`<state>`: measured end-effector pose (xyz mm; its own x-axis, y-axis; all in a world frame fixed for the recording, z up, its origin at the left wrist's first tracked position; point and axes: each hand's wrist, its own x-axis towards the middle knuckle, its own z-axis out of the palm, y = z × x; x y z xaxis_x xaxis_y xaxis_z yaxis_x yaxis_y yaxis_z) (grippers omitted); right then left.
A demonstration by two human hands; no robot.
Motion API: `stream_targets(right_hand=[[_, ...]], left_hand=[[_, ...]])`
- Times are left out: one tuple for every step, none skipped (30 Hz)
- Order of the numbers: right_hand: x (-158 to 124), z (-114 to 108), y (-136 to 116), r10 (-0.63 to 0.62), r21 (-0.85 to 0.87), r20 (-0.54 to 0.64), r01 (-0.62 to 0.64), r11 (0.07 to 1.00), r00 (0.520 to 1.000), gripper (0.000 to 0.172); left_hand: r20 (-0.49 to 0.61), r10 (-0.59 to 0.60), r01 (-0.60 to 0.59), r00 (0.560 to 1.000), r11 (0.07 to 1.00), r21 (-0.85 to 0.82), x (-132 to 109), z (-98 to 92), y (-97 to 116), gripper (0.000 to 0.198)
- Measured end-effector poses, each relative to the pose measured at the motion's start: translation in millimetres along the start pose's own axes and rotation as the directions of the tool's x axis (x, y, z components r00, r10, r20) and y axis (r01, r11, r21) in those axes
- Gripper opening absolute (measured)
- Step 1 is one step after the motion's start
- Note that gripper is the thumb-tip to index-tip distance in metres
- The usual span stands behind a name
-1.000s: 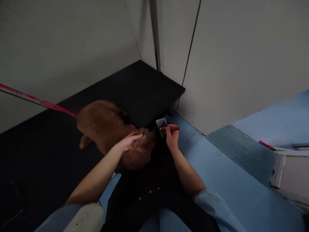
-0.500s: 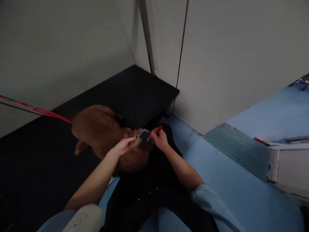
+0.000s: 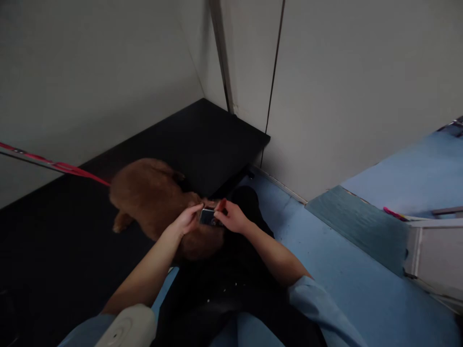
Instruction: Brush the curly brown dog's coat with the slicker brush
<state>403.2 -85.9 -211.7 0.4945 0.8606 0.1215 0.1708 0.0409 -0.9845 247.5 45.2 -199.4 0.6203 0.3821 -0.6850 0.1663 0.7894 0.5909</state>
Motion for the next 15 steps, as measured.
stream_targets(right_hand=[[-0.6,2.1,-0.8,0.027,-0.009,-0.039,-0.027,1.000,0.999,0.020],[-1.2,4.1,-1.6,0.051,-0.017,-0.119,-0.053,0.998,0.992,0.020],[-1.6,5.8,-2.5,0.060,-0.021,-0.185,-0.065,0.998,0.981,0.020],[-1.9,7.0,-3.4,0.052,-0.022,-0.184,-0.057,0.998,0.982,0.019],[-1.9,7.5,-4.2,0.032,-0.021,-0.114,-0.034,0.999,0.993,0.019],[-1.3,7.4,-4.9,0.015,-0.013,-0.029,-0.015,1.000,0.999,0.018],[-0.1,6.5,-5.4,0.015,0.001,0.023,-0.015,1.000,1.000,0.018],[1.6,4.9,-5.7,0.033,0.012,0.017,-0.033,0.999,0.999,0.018],[3.6,3.0,-5.8,0.058,0.019,-0.055,-0.057,0.998,0.997,0.018],[5.4,1.0,-5.8,0.076,0.026,-0.167,-0.072,0.997,0.983,0.019],[6.7,-0.5,-5.6,0.079,0.032,-0.271,-0.073,0.997,0.959,0.019],[7.4,-1.4,-5.2,0.065,0.035,-0.320,-0.057,0.998,0.945,0.019],[7.4,-1.7,-4.8,0.040,0.034,-0.295,-0.031,0.999,0.955,0.019],[7.1,-1.7,-4.2,0.015,0.030,-0.217,-0.009,1.000,0.976,0.018],[6.8,-1.7,-3.6,0.003,0.025,-0.126,0.000,1.000,0.992,0.018]], left_hand=[[0.009,-0.002,0.002,1.000,1.000,-0.005,0.4,0.5,0.0,0.014],[0.006,-0.001,0.001,1.000,1.000,-0.020,0.5,1.1,-0.1,0.014],[0.000,-0.001,0.001,1.000,0.999,-0.036,0.4,1.8,-0.2,0.013],[0.003,-0.002,0.002,1.000,0.999,-0.048,0.2,2.4,-0.5,0.014],[0.013,-0.003,0.004,1.000,0.999,-0.052,0.0,2.9,-0.8,0.015],[0.022,-0.001,0.002,1.000,0.999,-0.054,-0.1,3.1,-1.2,0.016],[0.028,0.004,-0.002,1.000,0.998,-0.058,0.0,3.0,-1.7,0.016],[0.034,0.011,-0.009,0.999,0.998,-0.060,0.4,2.6,-2.3,0.015],[0.035,0.028,-0.026,0.999,0.998,-0.064,1.1,2.0,-3.0,0.014],[0.026,0.054,-0.052,0.998,0.996,-0.072,2.0,1.3,-3.8,0.012],[0.012,0.080,-0.079,0.997,0.994,-0.078,3.1,0.5,-4.6,0.010],[0.002,0.100,-0.099,0.995,0.992,-0.079,4.2,-0.3,-5.5,0.009],[-0.004,0.109,-0.109,0.994,0.991,-0.072,5.3,-1.0,-6.3,0.008],[-0.006,0.108,-0.108,0.994,0.992,-0.064,6.1,-1.5,-7.0,0.007],[-0.003,0.099,-0.099,0.995,0.993,-0.058,6.6,-1.8,-7.5,0.007]])
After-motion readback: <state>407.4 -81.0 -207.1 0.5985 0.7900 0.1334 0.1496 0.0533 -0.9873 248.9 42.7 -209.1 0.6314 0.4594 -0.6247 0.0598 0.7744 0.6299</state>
